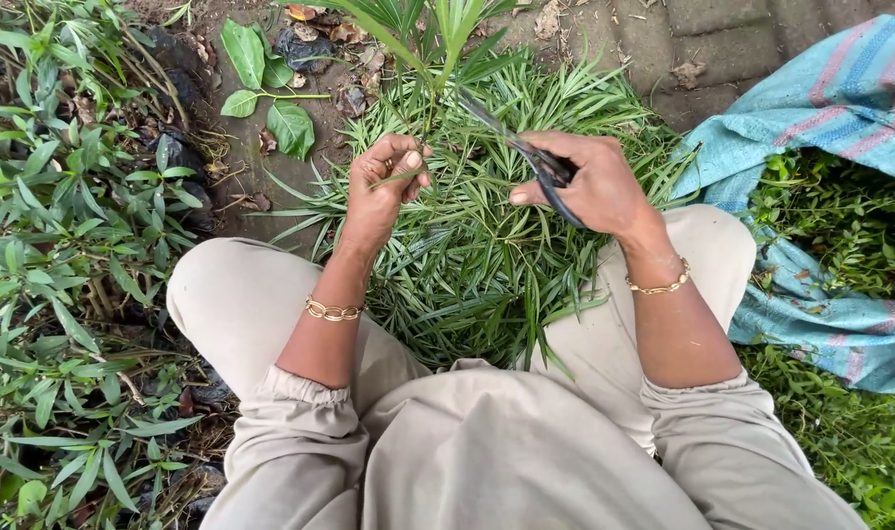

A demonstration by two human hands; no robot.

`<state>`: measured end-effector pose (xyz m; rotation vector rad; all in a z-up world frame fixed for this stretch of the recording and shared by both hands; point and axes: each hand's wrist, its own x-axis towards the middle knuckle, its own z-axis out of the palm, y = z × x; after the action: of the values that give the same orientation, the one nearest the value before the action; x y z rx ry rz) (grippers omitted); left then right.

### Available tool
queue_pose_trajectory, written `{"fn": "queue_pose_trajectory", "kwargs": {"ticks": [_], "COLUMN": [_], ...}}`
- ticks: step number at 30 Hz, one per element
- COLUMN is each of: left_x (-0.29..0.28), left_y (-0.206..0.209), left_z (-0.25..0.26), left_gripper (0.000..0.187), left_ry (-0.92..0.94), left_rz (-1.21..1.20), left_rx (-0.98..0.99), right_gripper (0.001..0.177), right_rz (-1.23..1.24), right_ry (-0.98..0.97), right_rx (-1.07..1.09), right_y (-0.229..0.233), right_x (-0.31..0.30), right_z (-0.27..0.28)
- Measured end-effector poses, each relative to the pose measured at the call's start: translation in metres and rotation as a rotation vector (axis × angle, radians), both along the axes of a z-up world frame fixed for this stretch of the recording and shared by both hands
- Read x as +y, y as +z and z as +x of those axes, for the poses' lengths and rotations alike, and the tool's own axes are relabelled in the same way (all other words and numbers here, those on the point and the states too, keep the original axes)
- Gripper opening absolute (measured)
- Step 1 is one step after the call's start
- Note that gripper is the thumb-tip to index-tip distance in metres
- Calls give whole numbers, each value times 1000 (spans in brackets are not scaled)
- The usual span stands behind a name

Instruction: Trimming and cutting plant leaves and stems using scissors while sitting on the ground.

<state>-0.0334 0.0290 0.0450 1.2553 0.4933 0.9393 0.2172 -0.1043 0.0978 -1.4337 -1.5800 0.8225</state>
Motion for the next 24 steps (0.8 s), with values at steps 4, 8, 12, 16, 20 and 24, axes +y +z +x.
{"fn": "queue_pose_trajectory", "kwargs": {"ticks": [4, 8, 12, 16, 20, 24], "left_x": [3, 7, 9, 5, 6, 8], "left_y": [-6, -12, -11, -14, -19, -24], "left_z": [0, -1, -6, -4, -1, -5], "left_gripper": [10, 8, 9, 9, 10, 12], "left_ry": [1, 30, 70, 59, 36, 56], "left_rz": [26, 115, 138, 219, 197, 307], "left_rx": [19, 70, 100, 156, 142, 207], "right_gripper": [59, 62, 64, 64, 62, 63], "right_rz": [-114, -195, -127, -115, -84, -138], "right_ry": [-18, -52, -41, -45, -26, -49], "right_rx": [-101, -168, -157, -181, -237, -308], "right_y": [17, 24, 19, 14, 15, 14], "right_x": [1, 1, 0, -1, -3, 2], "right_z": [-14, -21, -13, -13, -15, -18]}}
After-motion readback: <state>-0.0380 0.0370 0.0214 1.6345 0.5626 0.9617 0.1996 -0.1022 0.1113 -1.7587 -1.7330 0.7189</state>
